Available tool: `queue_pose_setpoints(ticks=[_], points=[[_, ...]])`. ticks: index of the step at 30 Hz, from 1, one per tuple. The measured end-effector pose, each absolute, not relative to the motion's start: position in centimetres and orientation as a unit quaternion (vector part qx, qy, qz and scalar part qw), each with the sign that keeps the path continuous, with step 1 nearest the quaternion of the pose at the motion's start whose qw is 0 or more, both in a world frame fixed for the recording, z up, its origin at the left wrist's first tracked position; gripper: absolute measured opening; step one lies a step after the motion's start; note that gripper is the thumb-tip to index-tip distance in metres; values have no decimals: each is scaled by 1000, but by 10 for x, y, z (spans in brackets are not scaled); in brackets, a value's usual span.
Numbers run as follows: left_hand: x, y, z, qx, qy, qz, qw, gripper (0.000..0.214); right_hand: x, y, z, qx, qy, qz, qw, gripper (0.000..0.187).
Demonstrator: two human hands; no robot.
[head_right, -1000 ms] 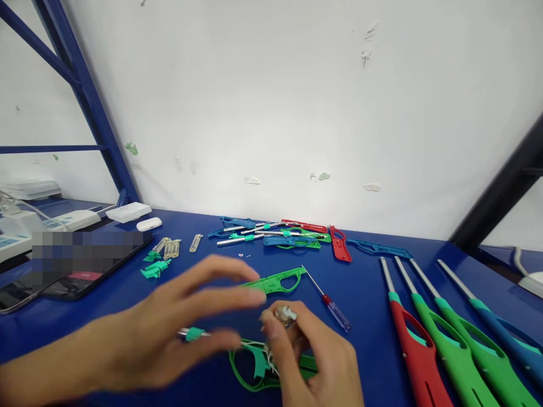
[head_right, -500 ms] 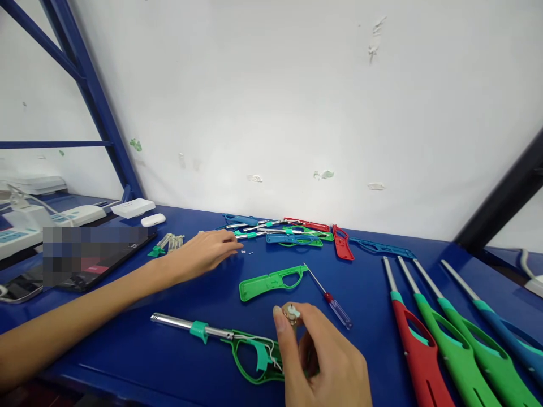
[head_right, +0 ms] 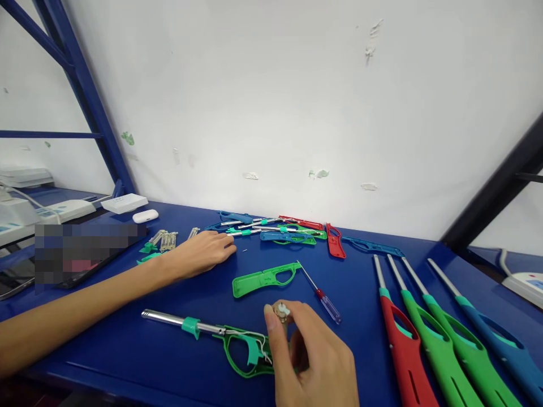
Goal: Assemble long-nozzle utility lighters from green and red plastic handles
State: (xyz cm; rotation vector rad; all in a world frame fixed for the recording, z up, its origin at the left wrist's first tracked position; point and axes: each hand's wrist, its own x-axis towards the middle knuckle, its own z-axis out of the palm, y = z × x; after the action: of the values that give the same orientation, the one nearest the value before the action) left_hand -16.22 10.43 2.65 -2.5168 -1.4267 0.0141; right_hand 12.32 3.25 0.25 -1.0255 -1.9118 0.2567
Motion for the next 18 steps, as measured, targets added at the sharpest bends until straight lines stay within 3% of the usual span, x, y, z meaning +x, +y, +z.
queue_pose_setpoints(ticks=[4,8,14,18], points=[[-162,96,33,-849,-514,-82,89,33,124,33,4,-394,-787,96,466,32],[-144,76,46,-837,-501,-218,39,8,124,35,3,-377,-789,84,478,26],[-100,21,69,-797,-459,-393,-23,14,124,35,3,-360,-799,70,476,29],[-77,-3,66,-678,-461,-514,-251,11,125,36,3,-333,-809,80,478,25]])
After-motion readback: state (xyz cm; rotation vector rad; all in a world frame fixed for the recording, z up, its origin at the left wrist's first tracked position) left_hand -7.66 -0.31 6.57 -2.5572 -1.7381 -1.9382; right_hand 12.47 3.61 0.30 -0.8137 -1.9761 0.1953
